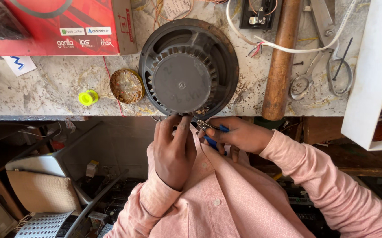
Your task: The person is repairing a speaker by hand, manipulating wires and components on the back of the speaker. They use a soldering iron to heat and adjust connections, then use pliers to cut a wire. The task involves careful handling of small parts and tools.
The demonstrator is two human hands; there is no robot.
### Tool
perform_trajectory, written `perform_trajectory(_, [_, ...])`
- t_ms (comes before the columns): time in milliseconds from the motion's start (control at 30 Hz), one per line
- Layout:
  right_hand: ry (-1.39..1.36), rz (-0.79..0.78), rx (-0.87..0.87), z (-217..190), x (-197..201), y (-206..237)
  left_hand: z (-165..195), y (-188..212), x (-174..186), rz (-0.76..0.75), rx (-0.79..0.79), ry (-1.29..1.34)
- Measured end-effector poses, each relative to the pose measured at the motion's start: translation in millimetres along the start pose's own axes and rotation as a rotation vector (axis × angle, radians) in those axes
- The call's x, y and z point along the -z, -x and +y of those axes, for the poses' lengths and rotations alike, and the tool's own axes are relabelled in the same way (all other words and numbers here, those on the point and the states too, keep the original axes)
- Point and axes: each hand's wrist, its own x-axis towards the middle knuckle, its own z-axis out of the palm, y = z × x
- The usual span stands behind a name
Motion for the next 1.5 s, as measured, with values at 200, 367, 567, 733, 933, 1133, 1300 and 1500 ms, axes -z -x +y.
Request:
perform_trajectory(200, [0.001, -0.002, -0.024, -4.9, 0.3, 0.8, 3.5, -1.5, -2.0, -0.011, 0.011, -0.033])
perform_trajectory(367, [0.029, -0.019, -0.029, -6.7, 4.2, -0.3, 6.2, -3.3, -5.3, 0.015, 0.052, -0.058])
perform_trajectory(567, [-0.001, -0.049, 0.027, -4.6, 3.4, -1.5, 4.6, -5.5, -10.0, 0.038, 0.082, -0.071])
perform_trajectory(733, [0.071, -0.025, 0.032, -5.5, 2.8, -1.6, 2.6, -4.0, -11.6, 0.02, 0.108, -0.062])
perform_trajectory(933, [0.112, -0.003, 0.026, -6.4, -0.3, 0.2, 2.7, -4.0, -15.5, 0.043, 0.116, -0.049])
perform_trajectory(1133, [0.075, -0.016, 0.098, 3.2, 2.7, -1.0, 3.1, -6.7, -15.4, 0.04, 0.122, -0.044])
perform_trajectory(1300, [0.199, -0.149, 0.16, 13.3, 3.1, -6.5, -2.7, -0.8, -13.7, 0.038, 0.133, -0.031])
perform_trajectory(1500, [0.37, -0.118, 0.297, 23.5, -3.1, 0.3, -65.1, 41.7, -2.6, 0.091, 0.089, -0.298])
